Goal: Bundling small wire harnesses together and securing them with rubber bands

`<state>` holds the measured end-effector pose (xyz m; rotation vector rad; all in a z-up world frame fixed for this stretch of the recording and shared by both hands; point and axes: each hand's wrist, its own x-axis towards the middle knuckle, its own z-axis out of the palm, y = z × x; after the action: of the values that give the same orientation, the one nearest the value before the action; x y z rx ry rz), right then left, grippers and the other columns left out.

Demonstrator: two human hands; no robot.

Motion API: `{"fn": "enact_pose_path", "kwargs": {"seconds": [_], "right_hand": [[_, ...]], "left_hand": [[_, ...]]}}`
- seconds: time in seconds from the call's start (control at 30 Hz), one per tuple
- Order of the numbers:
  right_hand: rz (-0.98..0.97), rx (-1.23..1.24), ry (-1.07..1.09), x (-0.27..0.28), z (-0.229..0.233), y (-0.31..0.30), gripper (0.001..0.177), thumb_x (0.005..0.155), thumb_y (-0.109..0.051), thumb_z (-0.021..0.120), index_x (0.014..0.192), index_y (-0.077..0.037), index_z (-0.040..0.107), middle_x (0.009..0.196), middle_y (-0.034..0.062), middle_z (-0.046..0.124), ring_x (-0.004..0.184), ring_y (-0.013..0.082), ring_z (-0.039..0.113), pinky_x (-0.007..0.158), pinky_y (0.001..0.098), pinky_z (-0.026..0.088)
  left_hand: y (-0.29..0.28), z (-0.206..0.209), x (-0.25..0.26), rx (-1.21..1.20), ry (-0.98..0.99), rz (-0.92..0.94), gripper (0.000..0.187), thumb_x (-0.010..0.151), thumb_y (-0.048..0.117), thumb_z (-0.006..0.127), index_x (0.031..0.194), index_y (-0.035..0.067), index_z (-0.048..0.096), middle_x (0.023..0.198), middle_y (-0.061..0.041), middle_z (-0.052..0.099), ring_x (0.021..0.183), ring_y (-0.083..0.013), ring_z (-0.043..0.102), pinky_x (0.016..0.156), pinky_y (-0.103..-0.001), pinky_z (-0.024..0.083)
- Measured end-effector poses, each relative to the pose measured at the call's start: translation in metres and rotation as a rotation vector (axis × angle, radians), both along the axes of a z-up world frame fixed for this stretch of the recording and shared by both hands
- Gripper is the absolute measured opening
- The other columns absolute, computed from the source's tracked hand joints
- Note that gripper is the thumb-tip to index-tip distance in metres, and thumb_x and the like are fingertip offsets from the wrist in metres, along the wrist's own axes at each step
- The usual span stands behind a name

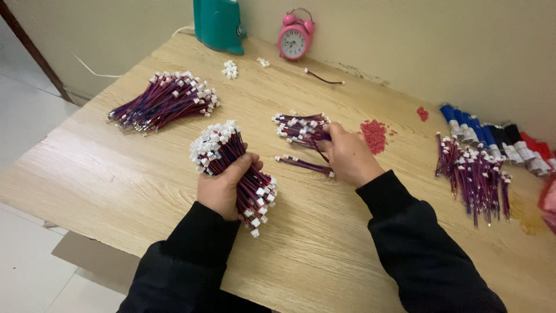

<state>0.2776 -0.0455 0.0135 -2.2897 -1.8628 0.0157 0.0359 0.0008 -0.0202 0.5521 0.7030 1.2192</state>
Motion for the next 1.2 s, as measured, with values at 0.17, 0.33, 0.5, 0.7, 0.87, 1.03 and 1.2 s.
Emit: {"fn": "enact_pose_path", "kwargs": {"seconds": [0.17,0.33,0.5,0.7,0.87,1.03,1.2], "right_hand": [[0.084,0.088,0.089,0.003,0.011,-0.002,0.028,0.097,-0.032,0.051,0.118,-0.015,0.056,0.104,0.0179,0.070,0.104,0.0350,0.065,0.092,0.0502,0.046],[0.136,0.142,0.255,0.011,0.014,-0.009,0.026,0.097,-0.030,0.051,0.111,-0.010,0.060,0.102,0.0243,0.067,0.102,0.0439,0.062,0.086,0.0538,0.049],[0.289,0.266,0.945,0.019,-0.002,-0.004,0.020,0.100,-0.015,0.052,0.110,-0.001,0.062,0.102,0.0124,0.067,0.100,0.0199,0.058,0.098,0.0401,0.045],[0.219,0.169,1.294,0.000,0.035,-0.021,0.018,0.103,-0.024,0.043,0.100,-0.009,0.050,0.109,0.0192,0.072,0.111,0.0296,0.066,0.101,0.0393,0.039],[0.299,0.340,1.401,0.024,-0.008,0.005,0.011,0.103,-0.020,0.047,0.102,-0.009,0.050,0.100,0.0169,0.072,0.099,0.0237,0.068,0.095,0.0348,0.047],[0.279,0.452,1.348,0.021,0.016,-0.008,0.017,0.103,-0.021,0.048,0.106,-0.007,0.057,0.092,0.0192,0.072,0.092,0.0249,0.070,0.091,0.0347,0.050],[0.296,0.483,1.260,0.017,0.038,-0.020,0.018,0.104,-0.021,0.049,0.109,-0.005,0.057,0.073,0.0080,0.061,0.065,0.0157,0.062,0.064,0.0257,0.054]], "left_hand": [[-0.007,0.011,-0.001,0.009,0.025,-0.006,0.036,0.071,-0.003,0.076,0.105,-0.010,0.066,0.079,-0.027,0.068,0.069,-0.0357,0.071,0.063,-0.051,0.061],[-0.009,0.023,0.004,0.039,0.047,-0.046,0.036,0.071,-0.005,0.075,0.105,-0.011,0.067,0.077,-0.028,0.067,0.065,-0.0362,0.071,0.061,-0.050,0.061],[-0.012,0.030,0.011,0.049,0.116,-0.025,0.035,0.072,-0.004,0.075,0.105,-0.009,0.067,0.078,-0.024,0.068,0.067,-0.0329,0.071,0.063,-0.047,0.061],[-0.021,0.036,0.024,0.025,0.153,-0.061,0.036,0.073,-0.002,0.073,0.107,-0.010,0.066,0.081,-0.025,0.068,0.072,-0.0343,0.071,0.067,-0.048,0.060],[-0.029,0.032,0.046,0.046,0.130,-0.100,0.033,0.071,-0.004,0.075,0.102,-0.011,0.066,0.078,-0.027,0.067,0.069,-0.0363,0.071,0.063,-0.050,0.060],[-0.034,0.033,0.054,0.057,0.121,-0.138,0.026,0.072,-0.004,0.074,0.095,-0.011,0.066,0.077,-0.026,0.068,0.069,-0.0348,0.071,0.062,-0.048,0.060],[-0.018,0.043,0.037,0.100,0.089,-0.021,0.036,0.072,-0.003,0.073,0.106,-0.009,0.064,0.082,-0.026,0.067,0.071,-0.0376,0.071,0.066,-0.052,0.060]]}}
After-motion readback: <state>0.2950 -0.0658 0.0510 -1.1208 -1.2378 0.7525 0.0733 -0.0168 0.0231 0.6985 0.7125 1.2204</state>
